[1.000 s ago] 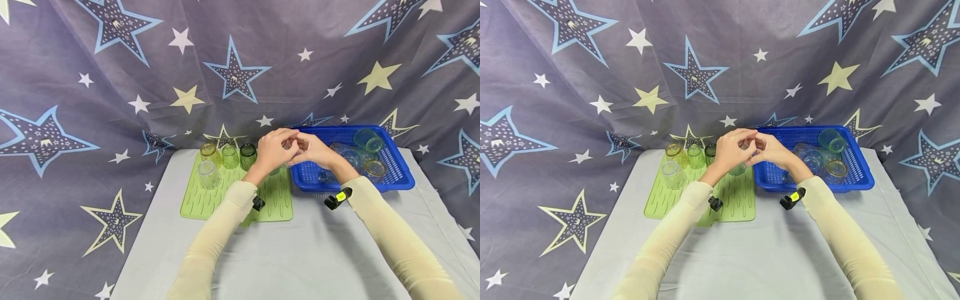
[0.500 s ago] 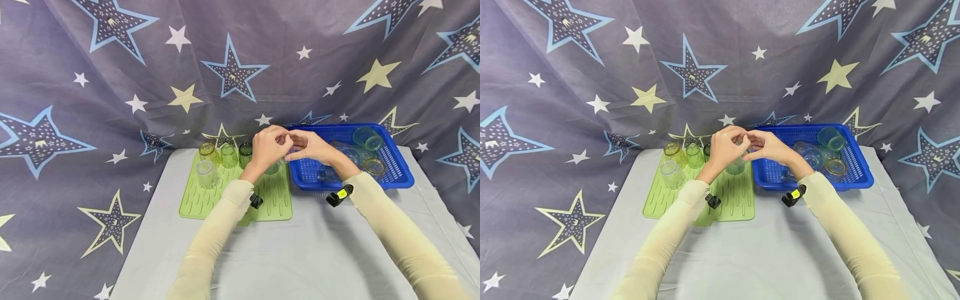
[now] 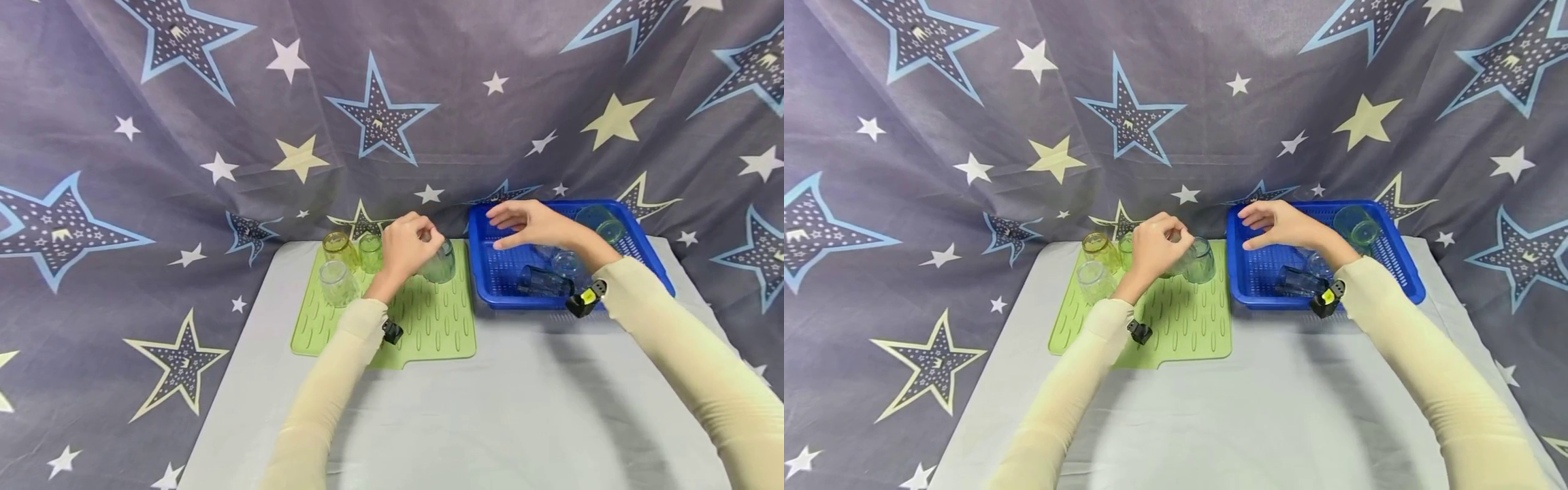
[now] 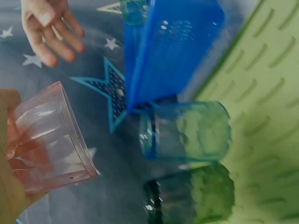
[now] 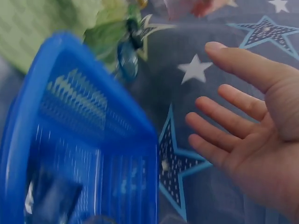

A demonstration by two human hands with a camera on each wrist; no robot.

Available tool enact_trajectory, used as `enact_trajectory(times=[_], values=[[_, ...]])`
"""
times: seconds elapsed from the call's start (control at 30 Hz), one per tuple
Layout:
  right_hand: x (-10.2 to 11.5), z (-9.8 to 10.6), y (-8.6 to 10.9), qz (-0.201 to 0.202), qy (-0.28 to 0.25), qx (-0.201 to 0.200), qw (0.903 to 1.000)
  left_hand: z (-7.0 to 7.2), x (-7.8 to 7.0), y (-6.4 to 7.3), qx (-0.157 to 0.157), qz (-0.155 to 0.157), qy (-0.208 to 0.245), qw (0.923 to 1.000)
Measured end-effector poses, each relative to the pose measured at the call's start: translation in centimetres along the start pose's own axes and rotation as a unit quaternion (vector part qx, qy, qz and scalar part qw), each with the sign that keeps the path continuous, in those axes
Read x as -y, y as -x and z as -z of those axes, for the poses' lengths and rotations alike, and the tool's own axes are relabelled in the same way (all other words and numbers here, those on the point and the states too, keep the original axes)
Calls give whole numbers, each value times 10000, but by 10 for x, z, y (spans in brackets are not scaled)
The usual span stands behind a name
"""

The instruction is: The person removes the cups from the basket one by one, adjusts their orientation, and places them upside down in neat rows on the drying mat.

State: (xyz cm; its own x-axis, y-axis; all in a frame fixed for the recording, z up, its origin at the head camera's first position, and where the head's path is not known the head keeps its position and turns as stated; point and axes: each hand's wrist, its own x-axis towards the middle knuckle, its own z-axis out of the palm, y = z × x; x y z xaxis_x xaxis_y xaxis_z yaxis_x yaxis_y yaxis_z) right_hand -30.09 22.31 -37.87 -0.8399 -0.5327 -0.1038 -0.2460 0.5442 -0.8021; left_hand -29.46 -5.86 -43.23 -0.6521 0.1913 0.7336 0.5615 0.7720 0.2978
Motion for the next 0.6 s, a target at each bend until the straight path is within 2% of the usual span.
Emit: enact_trajectory(times=[0.17, 0.33, 0.43, 0.6], values=[[-10, 6, 1, -132, 894, 339, 9953, 2, 20, 13, 139, 147, -114, 9997], [-23, 8, 1, -338, 1719, 740, 9818, 4, 38, 28, 311, 248, -208, 9990], [-30, 7, 2, -565, 2024, 940, 9731, 4, 47, 37, 483, 341, -297, 9978], [-43, 3, 3, -862, 2313, 1251, 9610, 5, 60, 50, 884, 691, -469, 9926]])
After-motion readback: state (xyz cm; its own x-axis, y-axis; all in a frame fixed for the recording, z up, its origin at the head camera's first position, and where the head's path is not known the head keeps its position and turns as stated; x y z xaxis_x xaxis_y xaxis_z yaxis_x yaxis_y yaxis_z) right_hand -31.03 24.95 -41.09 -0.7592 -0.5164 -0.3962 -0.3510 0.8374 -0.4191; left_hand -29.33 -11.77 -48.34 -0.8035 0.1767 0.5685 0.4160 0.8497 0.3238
